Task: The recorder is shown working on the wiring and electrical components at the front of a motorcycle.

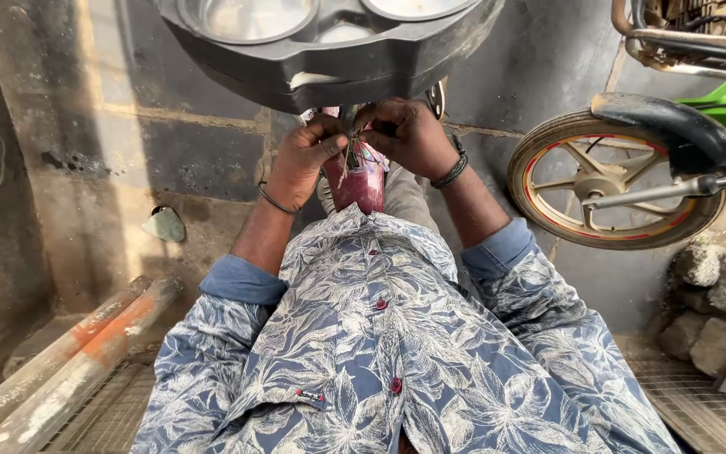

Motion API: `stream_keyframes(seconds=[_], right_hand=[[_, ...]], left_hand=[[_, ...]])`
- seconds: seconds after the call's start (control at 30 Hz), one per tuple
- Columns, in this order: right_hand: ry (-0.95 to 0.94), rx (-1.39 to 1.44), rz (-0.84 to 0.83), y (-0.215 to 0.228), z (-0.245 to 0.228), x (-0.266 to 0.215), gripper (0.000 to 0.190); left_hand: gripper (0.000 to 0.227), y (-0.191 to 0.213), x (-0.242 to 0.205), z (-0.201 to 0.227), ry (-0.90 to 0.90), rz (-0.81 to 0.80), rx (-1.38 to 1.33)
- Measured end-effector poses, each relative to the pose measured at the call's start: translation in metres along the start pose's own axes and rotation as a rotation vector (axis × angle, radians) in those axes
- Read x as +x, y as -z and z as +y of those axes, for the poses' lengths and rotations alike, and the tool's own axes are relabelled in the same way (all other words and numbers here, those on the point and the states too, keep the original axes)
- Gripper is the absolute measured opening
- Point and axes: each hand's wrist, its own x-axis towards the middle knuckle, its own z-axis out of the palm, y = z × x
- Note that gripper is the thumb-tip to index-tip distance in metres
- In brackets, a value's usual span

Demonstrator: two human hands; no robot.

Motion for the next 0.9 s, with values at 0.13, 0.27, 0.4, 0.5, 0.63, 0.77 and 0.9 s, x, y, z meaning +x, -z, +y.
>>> stream_keyframes(seconds=[0.13, 0.27, 0.4, 0.5, 0.63, 0.77, 0.9], right_hand=[[0.082, -0.159, 0.013, -0.006, -0.001, 0.003, 0.015], [0.105, -0.320, 0.186, -0.023, -0.010, -0.006, 0.017], [0.005, -0.220, 0.403, -0.041, -0.007, -0.023, 0.029], [-0.093, 0.383, 0.543, -0.060, 0.040, -0.042, 0.025], [-0.111, 0.355, 0.522, -0.060, 0.045, -0.054, 0.009], [0.002, 0.109, 0.444, -0.051, 0.022, -0.041, 0.020], [-0.123, 0.599, 0.295, -0.057, 0.047, -0.035, 0.030]], left_hand=[[0.024, -0.004, -0.001, -0.002, -0.011, -0.031, -0.023], [0.025, -0.024, -0.006, -0.007, -0.107, 0.109, 0.047], [0.019, -0.032, -0.004, -0.008, -0.244, 0.268, 0.413], [0.020, -0.032, -0.006, 0.001, -0.286, 0.257, 0.492], [0.024, -0.016, -0.003, -0.007, -0.214, 0.161, 0.385], [0.032, -0.009, 0.000, -0.005, -0.083, 0.070, 0.194], [0.036, -0.005, 0.001, -0.006, -0.026, 0.060, 0.124]])
